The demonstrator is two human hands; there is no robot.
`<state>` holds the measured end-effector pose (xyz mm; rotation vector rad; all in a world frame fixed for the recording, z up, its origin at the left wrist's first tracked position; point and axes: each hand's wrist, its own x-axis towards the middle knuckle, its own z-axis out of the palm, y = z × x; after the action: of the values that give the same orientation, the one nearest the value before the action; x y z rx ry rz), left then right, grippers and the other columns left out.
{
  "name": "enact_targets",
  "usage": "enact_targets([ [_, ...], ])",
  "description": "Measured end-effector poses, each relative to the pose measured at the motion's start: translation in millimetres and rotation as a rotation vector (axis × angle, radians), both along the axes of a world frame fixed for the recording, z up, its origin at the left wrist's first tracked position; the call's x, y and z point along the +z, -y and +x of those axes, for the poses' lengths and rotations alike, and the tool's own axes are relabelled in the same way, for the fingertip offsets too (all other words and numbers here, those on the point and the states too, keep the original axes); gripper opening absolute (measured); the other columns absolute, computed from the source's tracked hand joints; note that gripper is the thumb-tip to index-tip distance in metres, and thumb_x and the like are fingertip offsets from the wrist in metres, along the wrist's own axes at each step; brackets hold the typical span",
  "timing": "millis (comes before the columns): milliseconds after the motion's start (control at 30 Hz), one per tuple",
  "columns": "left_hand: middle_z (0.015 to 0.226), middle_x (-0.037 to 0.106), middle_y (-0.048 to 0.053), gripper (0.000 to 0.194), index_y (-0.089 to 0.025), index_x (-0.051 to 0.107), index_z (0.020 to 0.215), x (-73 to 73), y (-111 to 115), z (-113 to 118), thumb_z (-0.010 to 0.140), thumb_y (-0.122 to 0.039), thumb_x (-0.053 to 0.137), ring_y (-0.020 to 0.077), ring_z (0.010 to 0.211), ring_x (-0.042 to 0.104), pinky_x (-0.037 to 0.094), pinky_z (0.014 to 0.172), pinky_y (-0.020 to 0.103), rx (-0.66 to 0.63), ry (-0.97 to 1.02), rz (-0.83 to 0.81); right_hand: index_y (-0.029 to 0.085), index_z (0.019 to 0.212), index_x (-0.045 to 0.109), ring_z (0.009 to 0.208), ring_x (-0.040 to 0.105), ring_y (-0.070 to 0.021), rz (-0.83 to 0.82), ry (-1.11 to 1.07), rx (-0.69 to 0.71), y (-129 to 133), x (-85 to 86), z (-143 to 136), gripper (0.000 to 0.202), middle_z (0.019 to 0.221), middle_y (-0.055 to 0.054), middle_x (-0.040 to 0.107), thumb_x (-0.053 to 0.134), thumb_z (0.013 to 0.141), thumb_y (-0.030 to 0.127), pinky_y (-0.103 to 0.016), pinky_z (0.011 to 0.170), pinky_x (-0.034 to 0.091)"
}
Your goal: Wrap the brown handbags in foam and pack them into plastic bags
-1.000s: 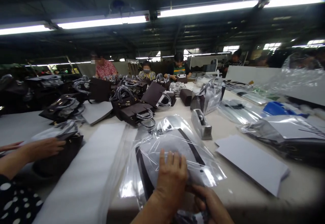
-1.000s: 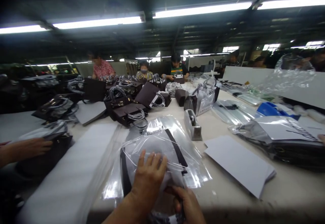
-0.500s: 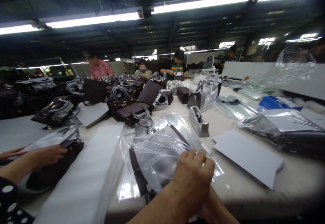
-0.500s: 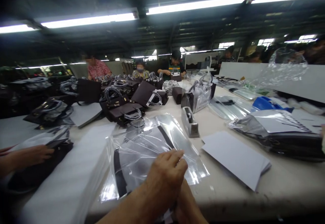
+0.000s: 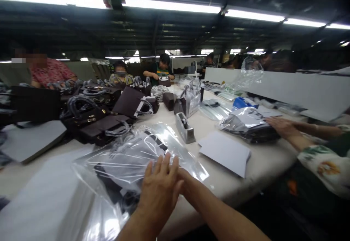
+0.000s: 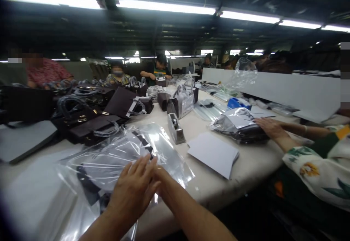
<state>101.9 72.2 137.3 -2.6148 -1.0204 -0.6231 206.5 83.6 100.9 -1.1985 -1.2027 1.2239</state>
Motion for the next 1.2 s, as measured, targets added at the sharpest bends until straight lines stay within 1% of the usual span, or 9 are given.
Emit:
enact_targets([
  [100,0.137,0.04,0.012,0.066,-0.023,0.033,0.134,-14.5,-2,-22,0.072,-0.021,0.055,0.0346,0.122,0.04,0.035,0.093,0.056,0.015,-0.099,0.071,0.015,0.094,0.061,0.069,0.061,-0.0179,-0.119,0.011,0.051,5,4.3,24,0.035,0.083,-0.006,0.064,0.044,0.083,0.043,-0.031,0.059,0.048],
  [200,0.137,0.041,0.01,0.064,-0.026,0.034,0.134,-33.8,-4,-47,0.074,-0.008,0.045,0.0323,0.122,0.041,0.034,0.093,0.054,0.071,-0.149,0.182,0.014,0.096,0.063,0.079,0.064,-0.022,-0.016,0.418,-0.167,27,-6.9,78,0.035,0.09,-0.009,0.065,0.045,0.084,0.041,-0.034,0.07,0.049],
  [300,0.13,0.05,0.01,0.054,-0.022,0.042,0.129,-46.3,-10,-66,0.077,-0.007,0.042,0.0297,0.116,0.049,0.037,0.093,0.049,0.039,-0.133,0.288,0.011,0.123,0.05,0.12,0.041,-0.0332,0.145,1.162,-0.529,48,-41.0,148,0.052,0.129,-0.019,0.046,0.059,0.077,0.035,-0.048,0.099,0.03],
  [367,0.121,0.057,0.008,0.044,-0.019,0.05,0.122,-47.7,-14,-73,0.08,-0.011,0.045,0.0267,0.109,0.054,0.039,0.092,0.043,-0.027,-0.101,0.313,0.008,0.123,0.048,0.12,0.04,-0.0351,0.051,1.482,-0.526,57,-67.7,186,0.049,0.13,-0.022,0.044,0.056,0.08,0.028,-0.053,0.096,0.032],
  [467,0.109,0.064,0.006,0.03,-0.016,0.057,0.111,-38.8,-17,-81,0.082,-0.017,0.048,0.0222,0.1,0.059,0.043,0.088,0.036,-0.082,-0.033,0.288,0.012,0.115,0.056,0.116,0.047,-0.0281,0.064,1.559,-0.421,63,-92.5,216,0.032,0.122,-0.016,0.054,0.046,0.085,0.021,-0.044,0.094,0.038],
  [833,0.091,0.061,0.003,0.016,-0.02,0.062,0.089,8.9,-11,-75,0.084,-0.03,0.051,0.017,0.083,0.059,0.048,0.073,0.029,-0.006,0.226,0.078,0.016,0.075,0.062,0.068,0.059,-0.0194,0.13,1.598,-0.324,67,-65.3,221,0.03,0.068,-0.008,0.062,0.036,0.089,0.019,-0.027,0.061,0.04],
  [1000,0.091,0.061,0.001,0.018,-0.021,0.061,0.087,4.6,-5,-72,0.086,-0.031,0.047,0.0134,0.081,0.06,0.048,0.071,0.024,-0.031,0.264,-0.026,0.02,0.087,0.064,0.083,0.06,-0.019,0.116,1.552,-0.287,68,-67.3,216,0.019,0.09,-0.007,0.065,0.048,0.085,0.028,-0.026,0.068,0.043],
  [1100,0.089,0.062,0.001,0.019,-0.021,0.062,0.085,2.3,-4,-70,0.086,-0.033,0.047,0.0127,0.079,0.061,0.049,0.07,0.022,-0.029,0.29,-0.035,0.015,0.121,0.052,0.109,0.05,-0.0279,0.066,1.556,-0.353,61,-70.5,215,0.05,0.127,-0.016,0.048,0.058,0.078,0.04,-0.034,0.08,0.045],
  [1200,0.088,0.063,0.002,0.02,-0.021,0.062,0.084,2.3,-5,-69,0.086,-0.034,0.046,0.0127,0.078,0.061,0.049,0.069,0.022,-0.025,0.32,-0.036,0.012,0.121,0.053,0.115,0.046,-0.0311,-0.011,1.578,-0.365,51,-72.6,215,0.051,0.128,-0.018,0.048,0.056,0.079,0.041,-0.04,0.084,0.044],
])
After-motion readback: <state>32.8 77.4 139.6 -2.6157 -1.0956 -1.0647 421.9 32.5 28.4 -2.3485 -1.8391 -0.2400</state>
